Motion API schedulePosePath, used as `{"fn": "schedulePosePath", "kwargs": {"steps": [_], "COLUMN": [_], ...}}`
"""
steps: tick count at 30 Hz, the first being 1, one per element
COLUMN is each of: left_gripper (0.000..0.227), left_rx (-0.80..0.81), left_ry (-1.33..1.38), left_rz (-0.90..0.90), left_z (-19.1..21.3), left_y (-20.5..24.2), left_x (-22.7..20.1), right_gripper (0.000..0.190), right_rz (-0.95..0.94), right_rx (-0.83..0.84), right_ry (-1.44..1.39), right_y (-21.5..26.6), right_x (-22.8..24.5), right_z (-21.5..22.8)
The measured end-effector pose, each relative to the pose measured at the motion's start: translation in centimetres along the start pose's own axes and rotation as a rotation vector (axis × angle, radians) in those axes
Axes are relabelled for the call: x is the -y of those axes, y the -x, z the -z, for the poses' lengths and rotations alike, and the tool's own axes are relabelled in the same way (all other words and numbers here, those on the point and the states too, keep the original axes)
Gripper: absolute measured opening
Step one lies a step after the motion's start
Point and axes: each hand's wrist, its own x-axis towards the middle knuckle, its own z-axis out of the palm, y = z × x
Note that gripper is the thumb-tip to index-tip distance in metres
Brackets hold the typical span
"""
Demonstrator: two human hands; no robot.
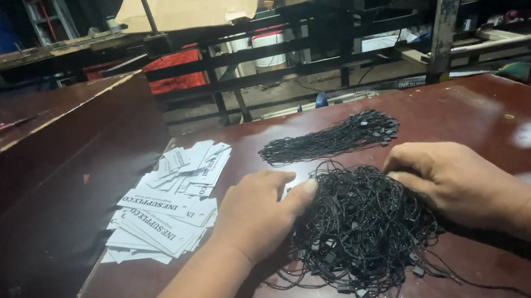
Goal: The person repeatedly picks up tangled black cables from a pile on a table, untangles them by hand, and places them into a separate pile. The action is continuous throughout the clip.
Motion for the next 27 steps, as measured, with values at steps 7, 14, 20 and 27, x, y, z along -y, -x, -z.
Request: {"fn": "schedulePosePath", "kwargs": {"steps": [7,14,20,27], "left_gripper": [0.073,0.07,0.063,0.057], "left_rx": [0.001,-0.016,-0.022,-0.009], "left_ry": [0.045,0.053,0.051,0.056], "left_rz": [0.014,0.012,0.021,0.04], "left_z": [0.1,-0.1,0.1,0.4], "left_y": [0.0,-0.1,0.0,0.2], "left_x": [0.1,0.2,0.0,-0.3], "right_gripper": [0.016,0.011,0.016,0.025], "right_rz": [-0.17,-0.039,-0.064,-0.15], "right_rx": [0.013,-0.039,-0.14,-0.074], "right_ry": [-0.119,-0.139,-0.146,-0.157], "right_y": [0.5,-0.5,-0.4,0.2], "right_x": [1.3,-1.0,-1.2,0.4], "right_z": [0.4,-0.4,-0.2,0.3]}}
